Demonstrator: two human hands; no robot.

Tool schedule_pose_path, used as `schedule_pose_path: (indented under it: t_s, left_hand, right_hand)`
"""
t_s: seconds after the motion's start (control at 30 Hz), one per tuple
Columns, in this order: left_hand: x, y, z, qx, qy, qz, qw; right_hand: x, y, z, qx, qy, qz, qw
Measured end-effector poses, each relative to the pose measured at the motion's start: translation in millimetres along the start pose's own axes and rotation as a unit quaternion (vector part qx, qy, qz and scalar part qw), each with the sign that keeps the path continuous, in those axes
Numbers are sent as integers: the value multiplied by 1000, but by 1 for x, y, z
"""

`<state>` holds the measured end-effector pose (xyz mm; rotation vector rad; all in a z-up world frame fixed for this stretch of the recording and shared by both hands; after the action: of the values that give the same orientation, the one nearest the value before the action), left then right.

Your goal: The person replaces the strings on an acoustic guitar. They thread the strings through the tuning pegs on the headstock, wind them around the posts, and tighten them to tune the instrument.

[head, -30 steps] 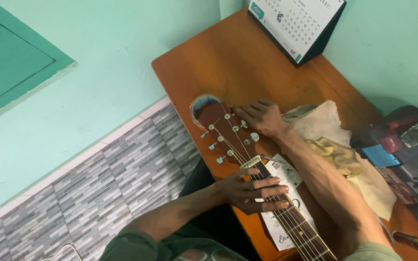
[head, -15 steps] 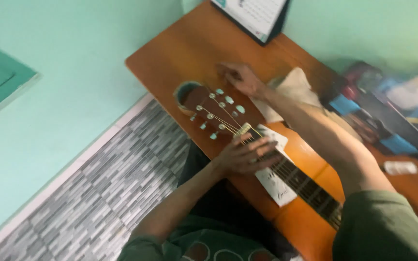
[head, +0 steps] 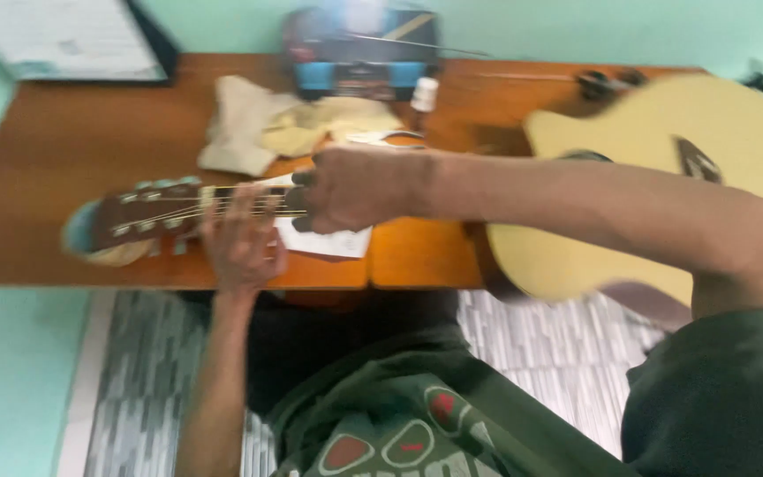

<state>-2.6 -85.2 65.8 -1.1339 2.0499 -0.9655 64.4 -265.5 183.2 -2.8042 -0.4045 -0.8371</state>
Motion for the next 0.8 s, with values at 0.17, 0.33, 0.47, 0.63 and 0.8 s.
schedule_pose_path:
  t_s: [0.17, 0.33, 0.47, 0.63, 0.8]
  left_hand:
    - [26, -3, -6, 56, 23, 6, 998]
    - [94, -60, 21, 147, 114, 19, 982]
    - [181, -120, 42, 160, 254, 59, 952]
    - [254, -141, 96, 126, 324, 131, 928]
    - [277, -171, 74, 59, 392, 114, 911]
  right_hand:
    - [-127, 115, -86, 18, -149, 175, 973]
    - [-196, 226, -137, 85, -253, 386, 883]
    - [-214, 325, -192, 103, -217, 650, 721]
    - [-207, 424, -207, 119, -155, 748, 634]
    - [-163, 468, -167, 95, -97, 705, 696]
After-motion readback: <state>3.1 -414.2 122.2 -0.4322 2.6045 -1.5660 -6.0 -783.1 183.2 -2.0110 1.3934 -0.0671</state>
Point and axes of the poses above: each hand's wrist, its own y-axis away from the middle knuckle, its own z-axis out of the palm, x = y × z, the point moved 4 cm from there along -y, towards the middle knuckle, and after that the axes turned 3 degrees about y, right-handed, at the moved point
